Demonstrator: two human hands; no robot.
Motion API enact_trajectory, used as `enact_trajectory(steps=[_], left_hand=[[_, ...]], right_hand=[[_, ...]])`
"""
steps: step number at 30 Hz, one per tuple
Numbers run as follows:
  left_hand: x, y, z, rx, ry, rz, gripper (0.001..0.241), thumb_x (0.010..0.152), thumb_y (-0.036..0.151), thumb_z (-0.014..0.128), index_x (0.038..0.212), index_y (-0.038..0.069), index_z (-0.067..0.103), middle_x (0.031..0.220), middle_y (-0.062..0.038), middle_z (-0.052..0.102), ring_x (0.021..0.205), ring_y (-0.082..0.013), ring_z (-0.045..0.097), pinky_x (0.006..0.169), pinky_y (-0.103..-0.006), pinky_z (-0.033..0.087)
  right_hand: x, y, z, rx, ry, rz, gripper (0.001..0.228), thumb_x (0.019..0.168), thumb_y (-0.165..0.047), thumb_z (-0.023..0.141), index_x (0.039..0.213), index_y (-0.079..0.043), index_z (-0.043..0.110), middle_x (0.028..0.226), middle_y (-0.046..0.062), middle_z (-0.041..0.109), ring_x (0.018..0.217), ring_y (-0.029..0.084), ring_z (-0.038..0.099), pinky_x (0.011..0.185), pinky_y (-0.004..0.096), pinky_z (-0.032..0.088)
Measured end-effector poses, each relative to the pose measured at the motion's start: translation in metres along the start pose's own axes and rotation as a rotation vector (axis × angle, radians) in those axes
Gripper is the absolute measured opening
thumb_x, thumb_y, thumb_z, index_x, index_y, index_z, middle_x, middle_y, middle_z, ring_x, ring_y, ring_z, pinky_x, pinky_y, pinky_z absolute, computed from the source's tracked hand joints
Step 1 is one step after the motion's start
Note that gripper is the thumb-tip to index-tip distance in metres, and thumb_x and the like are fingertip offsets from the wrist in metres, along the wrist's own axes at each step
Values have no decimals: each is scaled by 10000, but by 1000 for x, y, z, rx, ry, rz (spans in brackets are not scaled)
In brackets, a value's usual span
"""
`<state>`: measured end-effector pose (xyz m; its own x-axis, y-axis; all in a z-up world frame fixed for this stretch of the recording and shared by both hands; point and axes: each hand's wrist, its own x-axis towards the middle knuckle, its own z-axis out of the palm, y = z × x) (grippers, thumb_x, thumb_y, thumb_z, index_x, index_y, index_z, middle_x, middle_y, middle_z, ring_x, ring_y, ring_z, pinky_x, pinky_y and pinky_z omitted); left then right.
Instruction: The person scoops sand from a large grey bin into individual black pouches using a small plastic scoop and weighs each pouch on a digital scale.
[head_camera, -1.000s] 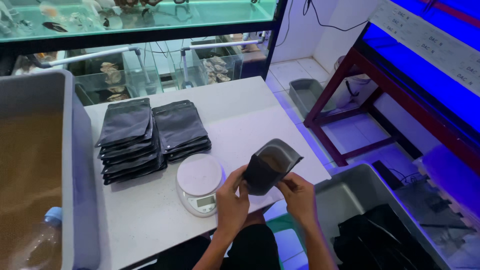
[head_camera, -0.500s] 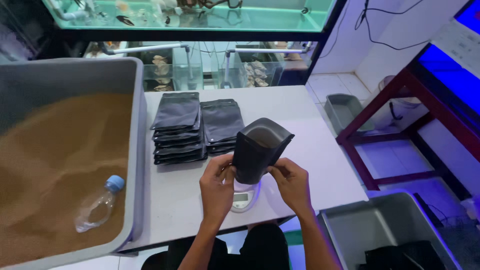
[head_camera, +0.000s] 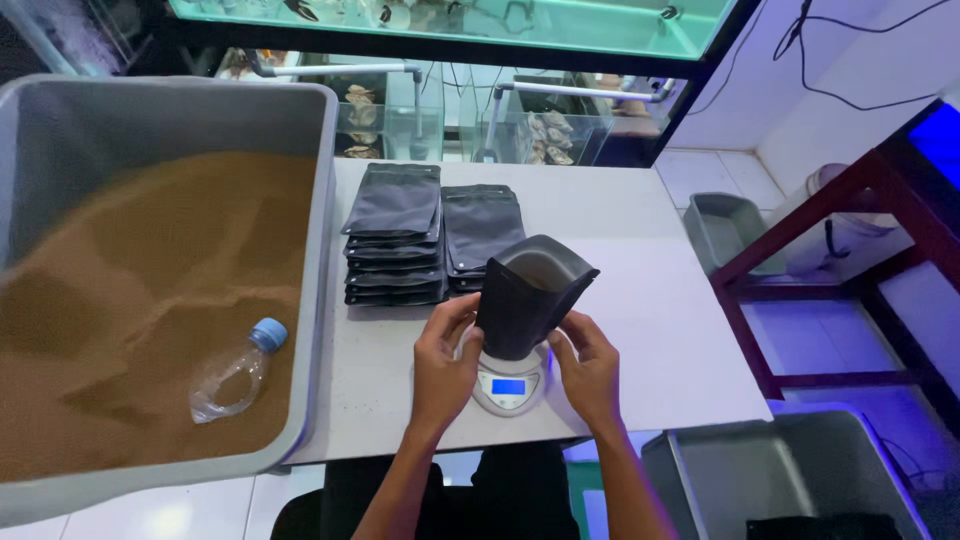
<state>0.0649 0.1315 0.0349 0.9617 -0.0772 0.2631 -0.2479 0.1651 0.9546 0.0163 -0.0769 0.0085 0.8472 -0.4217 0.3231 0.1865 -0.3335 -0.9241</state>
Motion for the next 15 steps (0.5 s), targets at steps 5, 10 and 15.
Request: enact_trajectory(steps=[5,10,15], left_hand=[[-2,-1,-7,32,-2,-10,481,1050,-52,682,1522,35,712,1473,-248,741,1457,-484,686,1250,-578,540],[-6,-5,-9,14,-3,-23,439,1100,130,691,1534,67,706,1499,-241,746,1483,-467,672,1261,-578,525],[-7,-6,-2,-32,-23,21,514,1088,236,712,1563,43,671,1536,-275,706,1517,-488,634,1286,-583,497]], right_hand=[[-11,-2,-4,0,54,57,422,1135,-77,654,1547,15,645,1427,323,740,1424,517,673,1258,679,490],[-13,5,-2,5,29,86,440,1159,-117,611,1582,6,621,1432,295,745,1415,464,676,1253,657,485],[-12,7,-3,-3,9,113,424,1149,-142,661,1555,-20,656,1435,257,755,1410,434,702,1249,596,512]])
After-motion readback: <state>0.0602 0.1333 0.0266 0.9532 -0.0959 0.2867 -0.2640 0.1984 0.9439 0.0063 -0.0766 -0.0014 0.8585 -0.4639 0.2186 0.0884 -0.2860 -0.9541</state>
